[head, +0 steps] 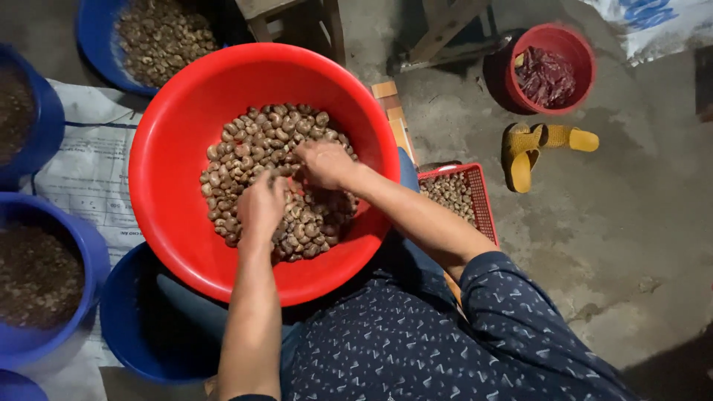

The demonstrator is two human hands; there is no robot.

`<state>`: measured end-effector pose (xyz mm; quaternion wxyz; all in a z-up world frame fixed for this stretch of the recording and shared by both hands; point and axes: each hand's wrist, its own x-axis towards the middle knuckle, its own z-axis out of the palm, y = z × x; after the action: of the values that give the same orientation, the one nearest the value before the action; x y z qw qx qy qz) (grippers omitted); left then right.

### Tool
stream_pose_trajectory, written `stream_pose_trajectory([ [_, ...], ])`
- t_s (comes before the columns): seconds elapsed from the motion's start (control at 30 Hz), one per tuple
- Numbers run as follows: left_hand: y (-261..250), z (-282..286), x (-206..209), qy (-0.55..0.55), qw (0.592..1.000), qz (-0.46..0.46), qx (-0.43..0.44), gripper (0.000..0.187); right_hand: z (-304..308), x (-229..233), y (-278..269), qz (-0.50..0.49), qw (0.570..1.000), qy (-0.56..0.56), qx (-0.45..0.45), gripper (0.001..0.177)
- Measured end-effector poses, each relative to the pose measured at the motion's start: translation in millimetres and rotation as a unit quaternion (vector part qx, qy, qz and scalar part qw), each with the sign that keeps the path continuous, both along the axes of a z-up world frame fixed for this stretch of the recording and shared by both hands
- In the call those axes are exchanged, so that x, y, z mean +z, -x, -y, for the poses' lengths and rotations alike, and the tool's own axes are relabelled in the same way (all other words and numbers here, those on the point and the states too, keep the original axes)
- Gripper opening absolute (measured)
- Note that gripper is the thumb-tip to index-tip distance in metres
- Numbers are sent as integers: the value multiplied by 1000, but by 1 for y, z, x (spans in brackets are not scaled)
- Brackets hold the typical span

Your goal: Manually sorting cashews from a large red bowl into a smaller red basket

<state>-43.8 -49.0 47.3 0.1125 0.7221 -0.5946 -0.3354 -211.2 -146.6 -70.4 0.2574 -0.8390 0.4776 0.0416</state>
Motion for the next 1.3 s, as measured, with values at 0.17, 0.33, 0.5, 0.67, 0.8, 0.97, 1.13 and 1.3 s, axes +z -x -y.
stream_pose_trajectory([
  [0.17,-30,-11,-19,67,984,-73,149,46,-58,50,-41,16,994,-46,101,49],
  [0.33,-47,-23,-39,127,969,-50,208,36,-64,-6,-74,0,980,-44,193,59],
  [0.5,-52,-32,-66,145,975,14,168,23,-37,-30,-79,-59,987,14,149,64],
  [0.67,-51,-31,-59,176,977,-24,115,19,-27,53,-25,63,992,74,75,53],
  [0.8,-50,-26,-53,137,982,-46,118,30,-10,48,39,53,984,155,71,74],
  [0.97,-47,-29,-34,94,990,-35,97,30,-37,101,82,-70,985,91,127,59],
  [1.13,-43,-32,-52,50,996,-14,77,18,-60,103,89,-104,978,94,156,44],
  [1.3,-43,-29,-67,-11,999,25,-18,19,-69,132,83,-1,980,146,136,15],
])
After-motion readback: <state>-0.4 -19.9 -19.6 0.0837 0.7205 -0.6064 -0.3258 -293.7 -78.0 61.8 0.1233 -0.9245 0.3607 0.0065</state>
